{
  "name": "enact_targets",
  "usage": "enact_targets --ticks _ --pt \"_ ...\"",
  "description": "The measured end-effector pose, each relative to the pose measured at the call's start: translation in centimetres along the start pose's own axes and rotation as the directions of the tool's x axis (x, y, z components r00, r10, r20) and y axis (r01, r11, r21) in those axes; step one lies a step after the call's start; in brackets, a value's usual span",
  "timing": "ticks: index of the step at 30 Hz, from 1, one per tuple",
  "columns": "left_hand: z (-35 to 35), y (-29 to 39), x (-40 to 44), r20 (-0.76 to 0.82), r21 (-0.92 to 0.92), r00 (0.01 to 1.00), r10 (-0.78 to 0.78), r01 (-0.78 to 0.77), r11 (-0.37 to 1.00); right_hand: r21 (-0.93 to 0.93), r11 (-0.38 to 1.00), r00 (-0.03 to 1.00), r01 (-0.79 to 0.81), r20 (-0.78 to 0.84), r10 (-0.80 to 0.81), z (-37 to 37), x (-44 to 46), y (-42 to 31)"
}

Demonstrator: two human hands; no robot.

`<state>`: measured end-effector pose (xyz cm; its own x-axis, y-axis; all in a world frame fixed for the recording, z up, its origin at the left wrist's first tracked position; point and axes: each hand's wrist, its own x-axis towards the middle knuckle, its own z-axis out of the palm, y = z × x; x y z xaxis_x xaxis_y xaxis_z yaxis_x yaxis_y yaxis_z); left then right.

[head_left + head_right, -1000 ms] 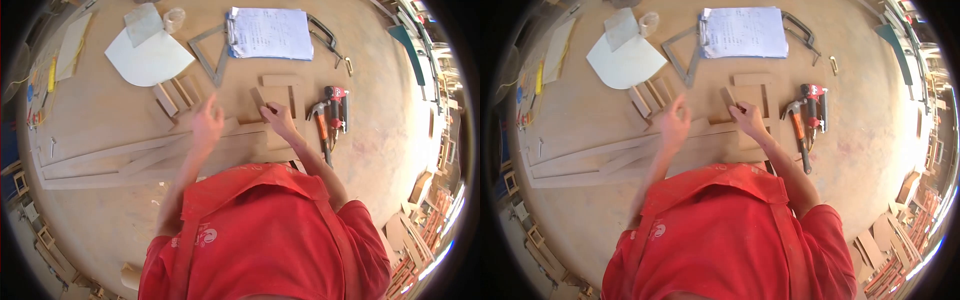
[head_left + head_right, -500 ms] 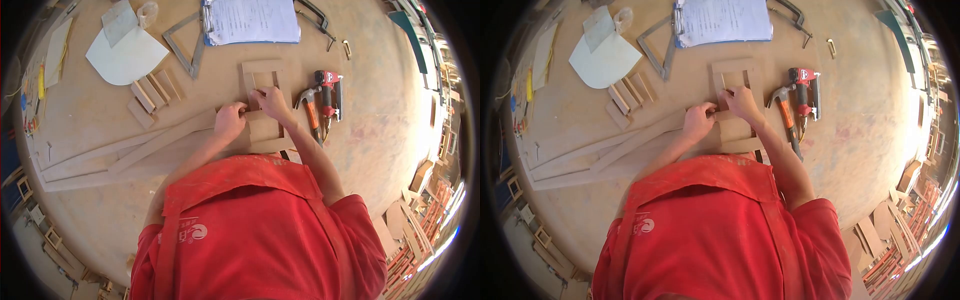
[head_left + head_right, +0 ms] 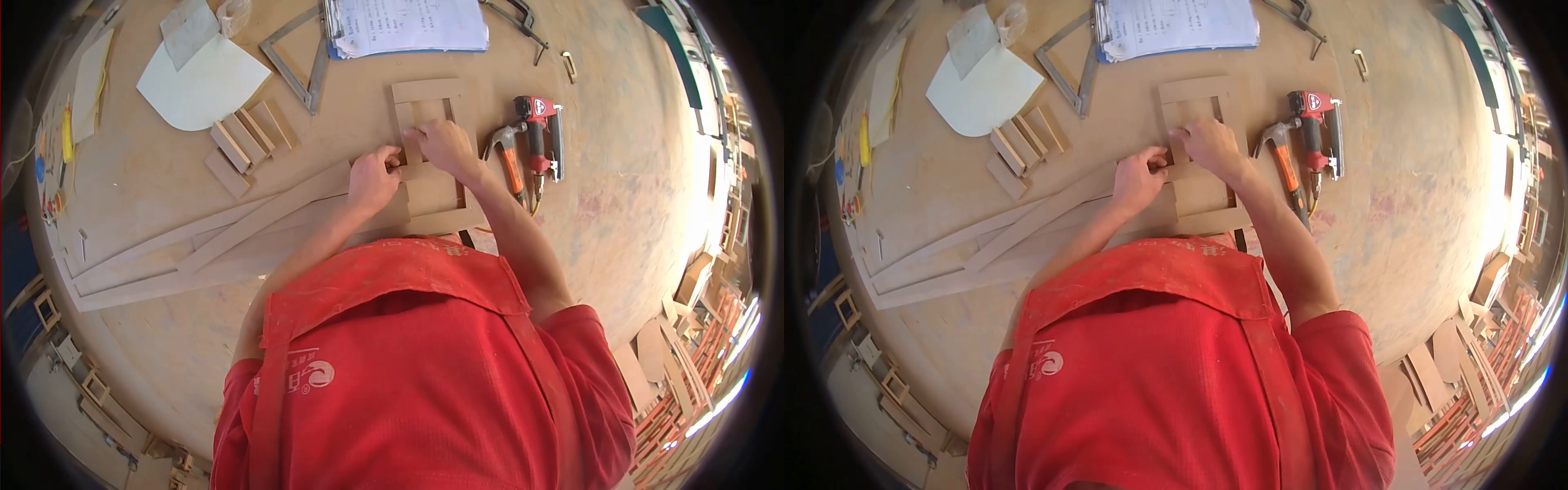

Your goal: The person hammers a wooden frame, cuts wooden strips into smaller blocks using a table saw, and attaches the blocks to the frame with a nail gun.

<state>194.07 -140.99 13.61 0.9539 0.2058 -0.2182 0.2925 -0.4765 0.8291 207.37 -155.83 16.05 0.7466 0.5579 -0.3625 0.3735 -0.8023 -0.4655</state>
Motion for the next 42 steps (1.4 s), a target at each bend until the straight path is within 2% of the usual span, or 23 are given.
enact_targets --ticks 2,6,9,14,17,21,23,27,29,32,38,42 --pt "-0.3 0.1 0.3 0.047 -0.089 0.992 -0.115 0.119 0.989 -0.017 1.000 1.000 -0.024 0.005 0.024 0.1 -0.6 -0.1" --pt "-0.9 0.9 1.4 0.044 -0.080 0.989 -0.139 0.142 0.987 0.014 0.998 0.998 -0.061 -0.016 0.061 0.6 -1.4 -0.2" --pt "-1.0 1.9 2.4 0.029 -0.025 0.983 -0.180 0.181 0.983 0.067 0.997 0.998 -0.026 -0.060 0.030 1.5 -1.2 0.4" --pt "0.7 3.2 4.5 -0.110 -0.011 0.966 -0.236 0.236 0.972 0.026 1.000 0.997 0.009 -0.080 -0.007 1.9 -1.3 0.9" --pt "1.7 2.8 5.9 -0.151 0.017 0.964 -0.221 0.226 0.974 0.031 0.999 0.996 0.009 -0.087 -0.006 2.1 -1.4 1.1" --pt "1.9 2.3 6.0 -0.120 0.022 0.966 -0.230 0.234 0.972 0.028 0.999 0.996 0.037 -0.083 -0.034 2.4 -1.3 1.7" --pt "2.0 2.0 5.7 -0.146 0.048 0.975 -0.165 0.173 0.984 0.071 0.997 0.995 0.041 -0.097 -0.034 2.5 -1.3 1.9" --pt "1.8 1.5 5.9 -0.168 0.047 0.977 -0.132 0.142 0.989 0.065 0.997 0.997 0.048 -0.068 -0.043 2.0 -1.1 1.8" --pt "1.5 1.3 5.9 -0.095 0.043 0.984 -0.150 0.155 0.987 0.089 0.996 1.000 -0.009 -0.020 0.011 1.4 -1.2 1.5" --pt "1.2 1.2 5.8 -0.078 0.032 0.987 -0.143 0.146 0.989 0.099 0.994 0.999 -0.041 0.011 0.041 1.1 -1.3 1.2" --pt "0.5 1.3 5.8 -0.025 0.008 0.991 -0.128 0.129 0.992 0.102 0.995 1.000 -0.001 0.004 0.000 1.2 -1.0 1.6" --pt "0.6 1.2 5.8 -0.027 -0.006 0.991 -0.131 0.131 0.991 0.108 0.994 0.999 -0.032 0.046 0.027 1.1 -0.9 1.6"
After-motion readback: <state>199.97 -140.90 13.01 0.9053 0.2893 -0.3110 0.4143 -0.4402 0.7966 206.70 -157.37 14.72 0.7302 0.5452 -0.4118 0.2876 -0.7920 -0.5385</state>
